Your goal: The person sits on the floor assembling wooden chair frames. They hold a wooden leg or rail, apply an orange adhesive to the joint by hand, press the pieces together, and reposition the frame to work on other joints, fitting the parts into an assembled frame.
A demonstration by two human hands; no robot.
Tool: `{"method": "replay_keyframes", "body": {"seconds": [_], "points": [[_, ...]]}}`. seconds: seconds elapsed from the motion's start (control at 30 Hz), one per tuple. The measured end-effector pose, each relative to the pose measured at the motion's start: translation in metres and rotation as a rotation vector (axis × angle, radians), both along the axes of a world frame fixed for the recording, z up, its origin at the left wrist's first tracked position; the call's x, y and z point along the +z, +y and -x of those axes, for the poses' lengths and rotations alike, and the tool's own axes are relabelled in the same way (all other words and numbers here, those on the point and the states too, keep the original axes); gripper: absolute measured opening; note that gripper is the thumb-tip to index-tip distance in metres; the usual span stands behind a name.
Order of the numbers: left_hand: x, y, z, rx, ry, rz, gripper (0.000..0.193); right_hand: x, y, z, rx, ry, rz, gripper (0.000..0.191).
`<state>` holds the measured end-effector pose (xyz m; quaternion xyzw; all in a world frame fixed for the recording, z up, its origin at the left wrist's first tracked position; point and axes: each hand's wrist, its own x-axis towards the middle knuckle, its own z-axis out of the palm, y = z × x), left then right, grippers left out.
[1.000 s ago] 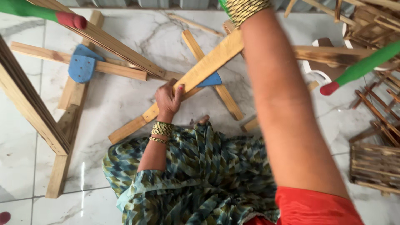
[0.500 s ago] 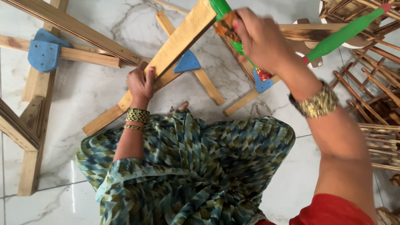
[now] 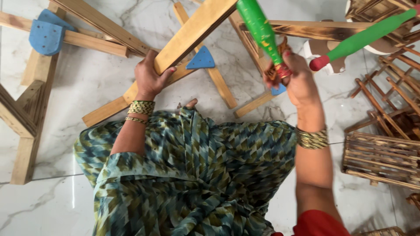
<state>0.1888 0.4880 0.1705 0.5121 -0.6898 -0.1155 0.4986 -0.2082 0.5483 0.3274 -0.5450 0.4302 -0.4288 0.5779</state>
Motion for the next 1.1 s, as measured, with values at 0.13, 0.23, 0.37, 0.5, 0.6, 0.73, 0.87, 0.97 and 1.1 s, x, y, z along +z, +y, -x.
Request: {"method": "replay_keyframes", "body": {"seconds": [0.13,0.23,0.37,0.5,0.6,0.73,0.87,0.97,1.1], "points": [[-0.009,-0.011,0.012,-0.036,0.041,0.063,0.062,-0.090,-0.046,-0.057,0.077,0.011,0.107,0.041],[-0.014,-0.020,0.022,-0.054,0.228,-0.141,0.061,-0.152,-0.075,-0.146,0.056,-0.163,0.039,0.046],[-0.009,-0.027,0.022,-0.079,0.214,-0.060,0.060,-0.197,-0.086,-0.245,-0.242,-0.353,0.026,0.050],[-0.001,-0.028,0.016,-0.120,0.168,-0.004,0.067,-0.213,-0.083,-0.296,-0.405,-0.619,-0.112,0.049],[-0.001,-0.031,0.012,-0.080,0.112,-0.083,0.076,-0.222,-0.077,-0.310,-0.317,-0.252,0.119,0.048],[-0.012,-0.039,0.006,-0.035,-0.001,0.057,0.074,-0.215,-0.071,-0.308,-0.370,0.398,0.488,0.047],[-0.025,-0.044,0.006,0.018,0.035,-0.215,0.076,-0.206,-0.081,-0.299,-0.203,0.636,0.494,0.034],[-0.029,-0.044,0.007,0.034,0.044,-0.140,0.074,-0.215,-0.095,-0.290,-0.163,0.446,0.476,0.031],[-0.030,-0.045,0.008,0.027,0.038,-0.145,0.075,-0.233,-0.126,-0.250,-0.192,0.720,0.709,0.013]]}}
